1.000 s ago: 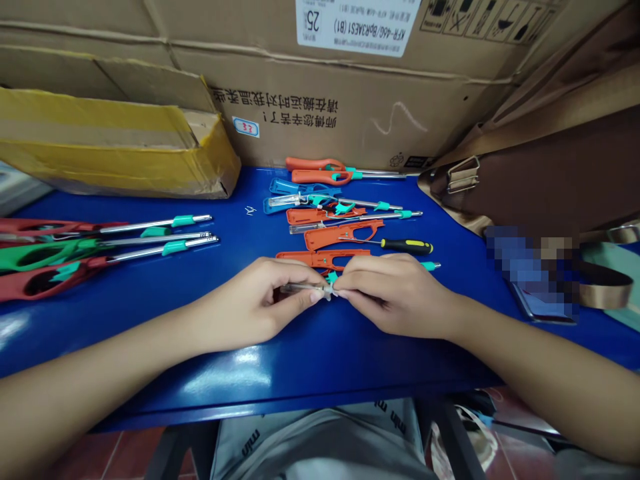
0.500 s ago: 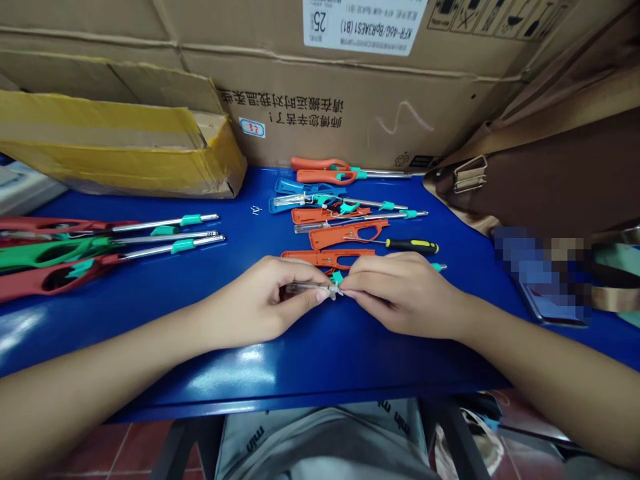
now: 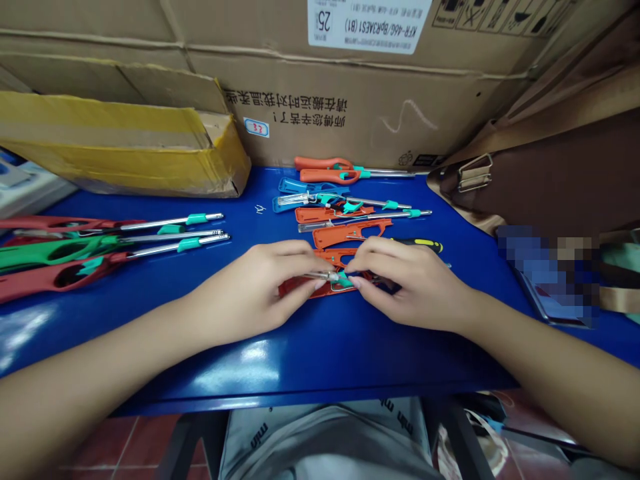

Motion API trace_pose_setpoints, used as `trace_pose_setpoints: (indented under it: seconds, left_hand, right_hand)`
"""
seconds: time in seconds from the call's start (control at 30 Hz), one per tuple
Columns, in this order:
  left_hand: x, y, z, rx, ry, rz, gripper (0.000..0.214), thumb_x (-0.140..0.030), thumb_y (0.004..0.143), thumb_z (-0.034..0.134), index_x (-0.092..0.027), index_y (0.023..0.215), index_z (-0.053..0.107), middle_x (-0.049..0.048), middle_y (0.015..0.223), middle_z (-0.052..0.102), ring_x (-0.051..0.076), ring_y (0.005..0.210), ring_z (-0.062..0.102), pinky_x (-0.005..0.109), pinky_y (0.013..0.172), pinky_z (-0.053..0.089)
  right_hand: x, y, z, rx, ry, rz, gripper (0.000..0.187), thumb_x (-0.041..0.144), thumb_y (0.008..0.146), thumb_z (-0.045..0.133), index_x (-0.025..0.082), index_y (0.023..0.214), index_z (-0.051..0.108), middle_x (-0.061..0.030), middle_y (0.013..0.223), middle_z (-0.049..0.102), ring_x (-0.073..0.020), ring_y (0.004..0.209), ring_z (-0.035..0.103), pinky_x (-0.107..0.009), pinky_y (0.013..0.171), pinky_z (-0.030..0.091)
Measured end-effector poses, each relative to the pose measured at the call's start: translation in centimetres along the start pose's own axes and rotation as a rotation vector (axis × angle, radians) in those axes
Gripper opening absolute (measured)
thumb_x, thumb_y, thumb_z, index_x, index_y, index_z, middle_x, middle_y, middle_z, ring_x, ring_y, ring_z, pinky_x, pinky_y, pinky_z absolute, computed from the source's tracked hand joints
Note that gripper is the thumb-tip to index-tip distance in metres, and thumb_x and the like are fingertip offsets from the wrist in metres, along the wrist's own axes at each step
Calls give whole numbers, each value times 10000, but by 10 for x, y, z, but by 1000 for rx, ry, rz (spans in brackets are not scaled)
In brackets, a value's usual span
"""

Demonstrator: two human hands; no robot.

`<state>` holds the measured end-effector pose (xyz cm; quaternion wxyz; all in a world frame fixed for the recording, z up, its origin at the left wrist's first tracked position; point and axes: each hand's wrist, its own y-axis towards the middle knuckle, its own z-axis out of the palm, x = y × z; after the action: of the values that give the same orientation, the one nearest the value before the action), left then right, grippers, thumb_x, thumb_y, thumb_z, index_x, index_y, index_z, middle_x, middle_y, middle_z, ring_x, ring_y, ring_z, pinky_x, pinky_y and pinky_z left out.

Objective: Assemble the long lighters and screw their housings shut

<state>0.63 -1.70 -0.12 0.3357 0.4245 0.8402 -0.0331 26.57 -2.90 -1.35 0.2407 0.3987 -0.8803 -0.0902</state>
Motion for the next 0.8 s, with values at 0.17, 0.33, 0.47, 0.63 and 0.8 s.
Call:
trace_pose_setpoints:
  seconds: [0.17, 0.33, 0.47, 0.63, 0.8]
  left_hand:
    - [3, -2, -2, 52, 181, 52, 203, -160, 994, 559, -179, 1112, 723, 49, 1052, 731, 187, 952, 681, 309, 840, 534]
    - [2, -3, -1, 127, 194, -29, 186, -159, 935, 603, -204, 1100, 678, 10, 1000, 724, 192, 916, 668, 315, 800, 511]
    - [0, -2, -4, 158, 155, -85, 180, -214, 923, 642, -212, 1099, 684, 1, 951, 717, 184, 866, 658, 301, 761, 497]
    - [3, 1, -7, 158, 108, -97, 185, -243, 1005, 569, -206, 1017, 750, 12, 961, 750, 162, 873, 687, 281, 797, 500]
    - [6, 2, -8, 154, 17, -158, 156, -272, 982, 631, -209, 974, 773, -4, 928, 779, 131, 795, 703, 236, 735, 498]
  right_hand:
    - [-5, 1, 1, 4, -43, 32, 166, 219, 985, 576, 182, 1074, 711, -45, 1045, 682, -127, 788, 644, -254, 625, 463]
    - [-3, 0, 0, 19, -65, 28, 161, 222, 990, 569, 191, 1061, 710, -38, 1058, 686, -135, 818, 666, -265, 661, 474]
    - [0, -1, -1, 41, -98, 25, 175, 239, 1002, 554, 197, 1071, 709, -40, 1082, 688, -143, 843, 677, -270, 661, 465]
    - [-1, 0, -4, 72, -175, 48, 180, 255, 1007, 546, 202, 1074, 705, -43, 1089, 692, -152, 826, 668, -284, 636, 432]
    - [-4, 2, -12, 223, -113, 104, 146, 261, 1007, 550, 212, 1045, 682, -33, 1066, 683, -164, 849, 659, -301, 699, 452]
